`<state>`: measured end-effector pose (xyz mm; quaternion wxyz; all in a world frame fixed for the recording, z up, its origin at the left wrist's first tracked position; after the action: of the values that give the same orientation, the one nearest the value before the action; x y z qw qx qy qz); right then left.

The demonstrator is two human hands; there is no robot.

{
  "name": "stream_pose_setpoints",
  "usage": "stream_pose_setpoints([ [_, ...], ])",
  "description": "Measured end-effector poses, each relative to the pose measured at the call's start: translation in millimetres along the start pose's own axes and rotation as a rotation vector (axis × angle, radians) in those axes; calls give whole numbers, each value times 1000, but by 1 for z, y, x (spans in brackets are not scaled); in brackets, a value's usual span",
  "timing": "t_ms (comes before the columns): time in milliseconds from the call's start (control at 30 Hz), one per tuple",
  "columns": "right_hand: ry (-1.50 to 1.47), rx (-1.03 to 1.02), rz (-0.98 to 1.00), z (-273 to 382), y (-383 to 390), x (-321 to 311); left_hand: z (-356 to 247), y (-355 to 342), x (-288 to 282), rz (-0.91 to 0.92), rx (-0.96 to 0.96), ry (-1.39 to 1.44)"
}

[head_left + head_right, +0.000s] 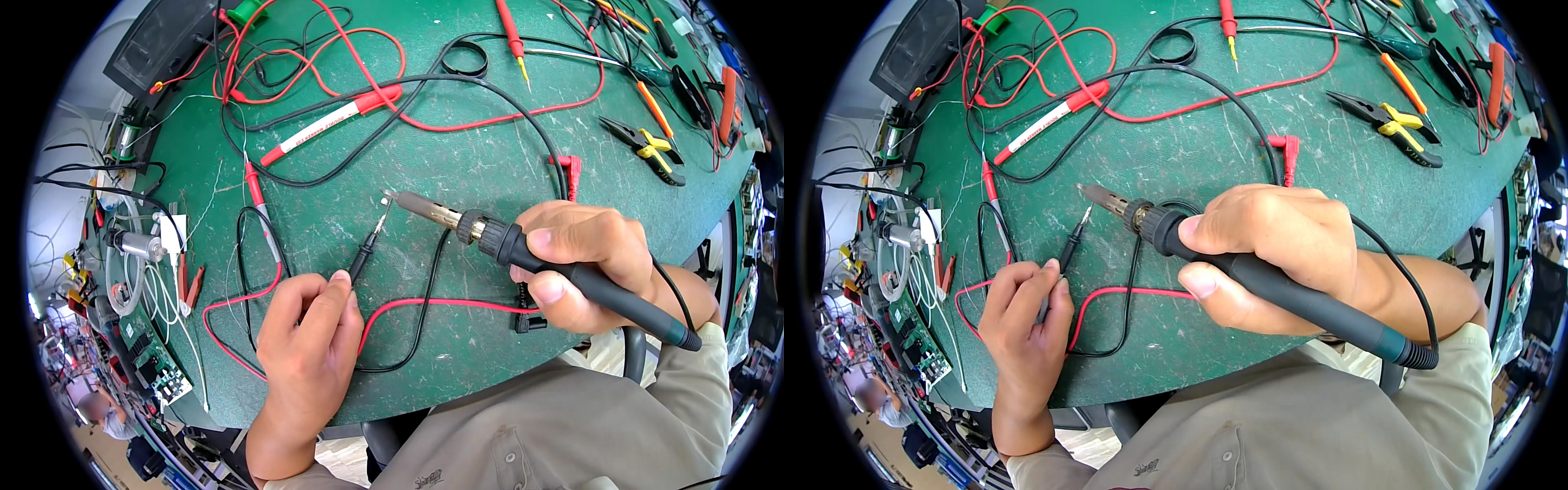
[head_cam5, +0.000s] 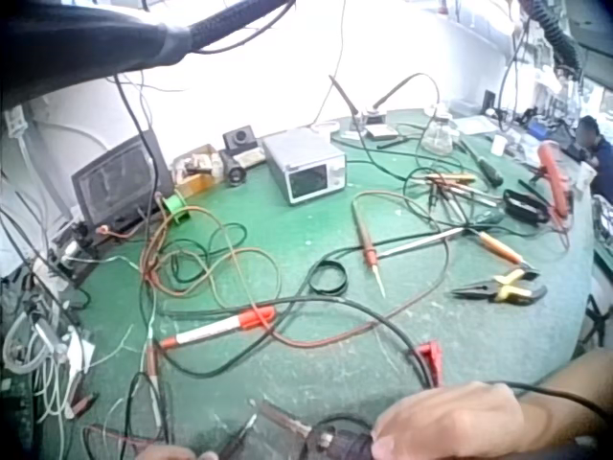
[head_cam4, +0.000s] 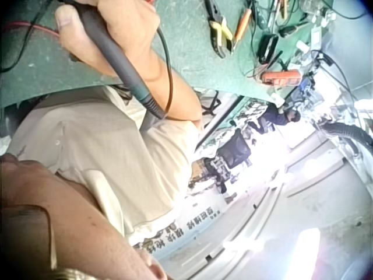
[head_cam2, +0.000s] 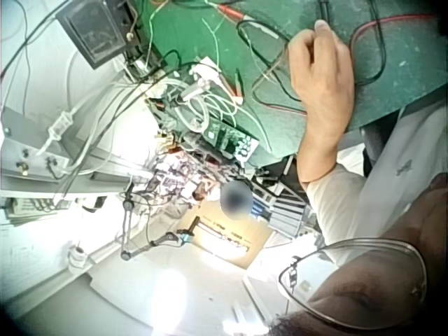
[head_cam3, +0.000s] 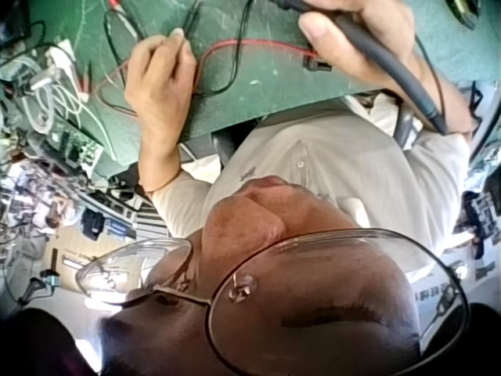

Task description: The person holds a soldering iron in one hand and a black probe in the other, touching the iron tip to the probe and wires on a green workbench.

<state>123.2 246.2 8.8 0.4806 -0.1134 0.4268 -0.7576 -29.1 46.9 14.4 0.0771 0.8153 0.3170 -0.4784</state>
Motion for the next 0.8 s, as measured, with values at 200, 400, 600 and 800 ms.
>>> stream_pose_setpoints([
  [200,1,-18,-5,-1,0,-1,2,1,-1,17,-50,2],
  [400,75,98,-98,0,7,-11,4,2,-6,6,-81,78],
  [600,-90,157,-117,-5,-3,-17,5,2,-7,10,-115,244],
  [800,-80,251,-59,-2,-9,-16,19,9,0,127,-367,660],
])
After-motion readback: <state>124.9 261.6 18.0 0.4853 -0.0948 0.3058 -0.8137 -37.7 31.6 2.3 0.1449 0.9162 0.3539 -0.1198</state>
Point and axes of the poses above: each hand's wrist, its own y-axis away from the middle knuckle, its own x-axis out of the palm, z = x × y, the point moved 5 cm from there along -y, towards the middle knuckle, and after that the axes turned 12 degrees about -x, right-handed, at the moved point
